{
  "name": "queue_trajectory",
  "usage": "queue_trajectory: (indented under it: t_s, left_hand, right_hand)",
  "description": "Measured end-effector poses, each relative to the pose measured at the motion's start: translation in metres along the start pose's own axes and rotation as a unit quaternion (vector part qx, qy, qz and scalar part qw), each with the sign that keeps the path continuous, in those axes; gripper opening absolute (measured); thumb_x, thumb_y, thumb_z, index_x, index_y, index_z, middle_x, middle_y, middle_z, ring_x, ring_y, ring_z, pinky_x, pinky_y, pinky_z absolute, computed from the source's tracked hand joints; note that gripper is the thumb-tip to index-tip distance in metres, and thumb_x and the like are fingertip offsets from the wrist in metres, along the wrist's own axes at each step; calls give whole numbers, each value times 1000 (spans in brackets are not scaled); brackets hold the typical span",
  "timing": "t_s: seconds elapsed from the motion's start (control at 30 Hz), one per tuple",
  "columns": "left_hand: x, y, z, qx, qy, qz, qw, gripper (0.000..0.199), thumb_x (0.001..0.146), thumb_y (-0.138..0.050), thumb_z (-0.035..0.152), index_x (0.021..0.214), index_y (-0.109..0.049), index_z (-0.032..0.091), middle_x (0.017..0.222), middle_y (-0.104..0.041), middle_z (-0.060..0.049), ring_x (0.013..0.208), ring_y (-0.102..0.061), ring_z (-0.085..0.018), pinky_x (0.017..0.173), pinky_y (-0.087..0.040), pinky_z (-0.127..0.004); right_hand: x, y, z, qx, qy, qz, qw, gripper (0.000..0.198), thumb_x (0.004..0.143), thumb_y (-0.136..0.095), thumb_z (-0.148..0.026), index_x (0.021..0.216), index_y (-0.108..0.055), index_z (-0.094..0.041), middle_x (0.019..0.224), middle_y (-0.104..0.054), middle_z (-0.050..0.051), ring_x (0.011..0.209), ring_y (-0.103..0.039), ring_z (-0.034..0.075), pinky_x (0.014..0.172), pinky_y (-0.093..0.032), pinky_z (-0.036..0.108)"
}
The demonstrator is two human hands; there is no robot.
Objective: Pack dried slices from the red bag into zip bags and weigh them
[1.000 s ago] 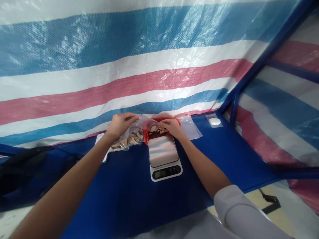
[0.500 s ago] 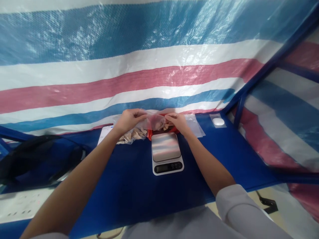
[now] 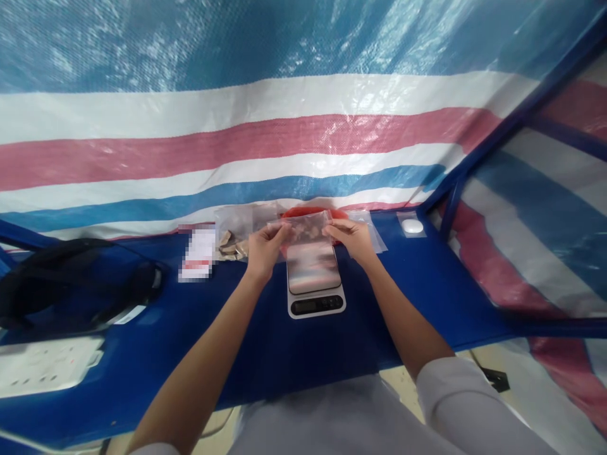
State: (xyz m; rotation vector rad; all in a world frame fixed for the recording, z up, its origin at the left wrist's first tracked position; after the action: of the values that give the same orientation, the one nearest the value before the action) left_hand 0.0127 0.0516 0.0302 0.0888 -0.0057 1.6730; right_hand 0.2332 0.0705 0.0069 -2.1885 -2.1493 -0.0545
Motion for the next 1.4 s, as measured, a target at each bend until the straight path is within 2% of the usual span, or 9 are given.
queue_trajectory:
  t_s: [0.2, 0.33, 0.5, 0.6, 0.67, 0.87, 1.0, 1.17, 1.4]
  left_hand:
    - [-14, -1, -25, -86, 70, -35, 993, 43, 67, -84, 51, 88, -75, 15, 84, -77, -8, 77, -71, -19, 82, -57, -33]
    - [-9, 5, -5, 59, 7, -79, 995, 54, 70, -81, 55, 106, -74, 14, 98, -78, -10, 84, -71, -22, 82, -56, -35]
    - [-1, -31, 30, 253, -73, -231, 937, 54, 76, -73, 59, 112, -74, 18, 98, -77, -6, 89, -70, -23, 81, -53, -32]
    - [-6, -65, 31, 266, -62, -371, 888, 43, 81, -68, 58, 95, -77, 18, 83, -74, -4, 75, -67, -19, 69, -51, -28]
    - [-7, -75, 27, 236, -44, -394, 887, 39, 79, -71, 55, 89, -77, 17, 78, -72, -3, 71, -66, -17, 65, -50, -26]
    - [-6, -75, 10, 131, -44, -292, 946, 35, 75, -77, 50, 85, -78, 17, 80, -75, -5, 70, -67, -16, 66, -51, -27]
    - [-11, -74, 2, 56, -24, -195, 979, 38, 72, -79, 53, 83, -77, 16, 72, -74, -4, 67, -67, -16, 66, -51, -27]
    - [-23, -96, -6, -65, 32, -145, 987, 43, 67, -84, 53, 83, -75, 15, 79, -75, -5, 68, -68, -17, 72, -56, -31]
    - [-24, -125, -25, -103, 67, -120, 985, 43, 68, -81, 53, 84, -70, 15, 75, -72, -4, 67, -69, -18, 71, -57, -34]
  right_hand:
    - [-15, 14, -3, -25, 16, -18, 999, 31, 67, -82, -46, 81, -78, -19, 70, -74, 2, 60, -63, 15, 64, -56, 32]
    - [-24, 21, -11, -74, 33, -57, 995, 28, 69, -81, -44, 82, -80, -19, 69, -74, 1, 61, -63, 15, 64, -56, 30]
    - [-36, 18, -26, -133, 77, -116, 981, 25, 75, -79, -42, 85, -82, -19, 76, -77, 1, 69, -70, 18, 69, -58, 29]
    - [-44, 18, -35, -160, 116, -132, 971, 22, 79, -76, -41, 88, -82, -21, 82, -79, 2, 74, -72, 20, 71, -59, 30]
    - [-48, 23, -38, -179, 139, -125, 966, 21, 79, -77, -40, 88, -82, -22, 85, -80, 2, 76, -73, 21, 73, -60, 32]
    - [-46, 61, -28, -151, 123, -36, 980, 26, 76, -79, -42, 93, -82, -22, 95, -80, 3, 88, -75, 23, 88, -61, 38]
    - [-38, 83, -14, -97, 60, 38, 993, 38, 67, -85, -45, 94, -81, -19, 99, -80, 6, 96, -74, 26, 90, -61, 40]
    - [-29, 82, 8, -19, -48, 13, 999, 49, 59, -88, -51, 95, -81, -18, 92, -79, 5, 87, -75, 26, 72, -65, 38]
    - [-12, 106, 12, 14, -70, 23, 997, 42, 59, -89, -50, 86, -80, -20, 78, -77, 1, 76, -74, 20, 67, -65, 32]
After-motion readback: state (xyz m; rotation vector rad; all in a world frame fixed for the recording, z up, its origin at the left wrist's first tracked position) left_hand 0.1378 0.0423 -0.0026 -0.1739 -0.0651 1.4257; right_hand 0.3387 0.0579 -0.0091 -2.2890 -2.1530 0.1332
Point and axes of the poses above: each hand's wrist, its own x-axis towards the middle knuckle, its own y-axis out of the back of the hand, z = x × y, the point moved 7 cm from there along x, towards the middle knuckle
